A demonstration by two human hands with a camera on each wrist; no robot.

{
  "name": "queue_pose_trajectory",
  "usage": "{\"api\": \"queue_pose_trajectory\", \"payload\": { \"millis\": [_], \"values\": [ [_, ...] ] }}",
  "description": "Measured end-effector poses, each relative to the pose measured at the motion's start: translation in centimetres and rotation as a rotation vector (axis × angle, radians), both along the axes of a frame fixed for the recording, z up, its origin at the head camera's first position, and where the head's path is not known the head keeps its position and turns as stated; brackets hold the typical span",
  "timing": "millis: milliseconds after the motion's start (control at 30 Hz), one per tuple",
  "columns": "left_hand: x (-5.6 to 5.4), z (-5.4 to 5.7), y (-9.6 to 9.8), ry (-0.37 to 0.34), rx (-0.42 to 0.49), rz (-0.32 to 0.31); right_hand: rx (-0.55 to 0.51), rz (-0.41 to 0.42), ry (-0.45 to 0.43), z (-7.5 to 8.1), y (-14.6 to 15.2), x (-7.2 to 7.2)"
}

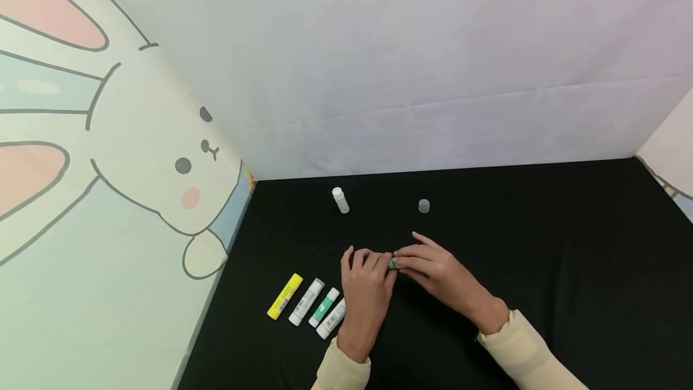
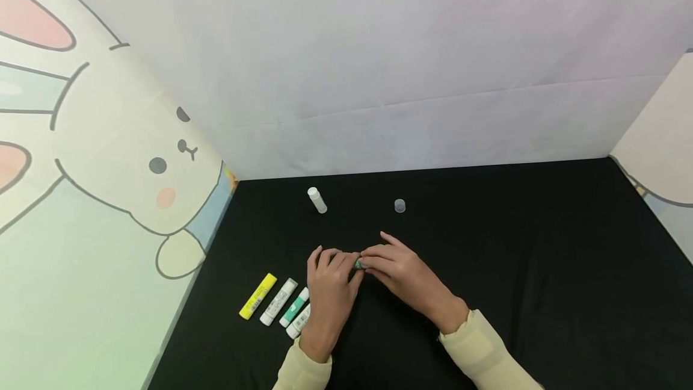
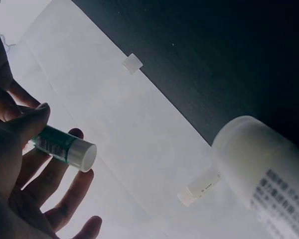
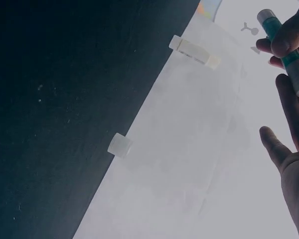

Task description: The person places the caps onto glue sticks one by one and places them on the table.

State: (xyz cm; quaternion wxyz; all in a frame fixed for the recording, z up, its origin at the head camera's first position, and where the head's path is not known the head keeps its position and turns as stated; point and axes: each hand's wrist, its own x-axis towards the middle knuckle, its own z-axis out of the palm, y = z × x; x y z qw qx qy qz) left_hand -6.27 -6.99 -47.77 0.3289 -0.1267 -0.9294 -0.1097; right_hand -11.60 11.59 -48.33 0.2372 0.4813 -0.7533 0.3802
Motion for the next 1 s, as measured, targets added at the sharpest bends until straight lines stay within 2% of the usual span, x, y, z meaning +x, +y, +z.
{"api": "queue_pose_trajectory", "payload": {
  "millis": [300, 567, 1000],
  "values": [
    [1.4, -0.6, -0.5, -0.034, 0.005, -0.003, -0.009, 0.04, 0.114, -0.6, -0.1, 0.5],
    [2.3, -0.4, -0.7, -0.109, 0.037, -0.008, -0.02, 0.064, 0.107, -1.1, -0.1, 1.0],
    [3.7, -0.5, -0.8, -0.167, 0.0, 0.034, -0.004, 0.08, 0.1, -1.9, -0.2, 1.1]
  ]
}}
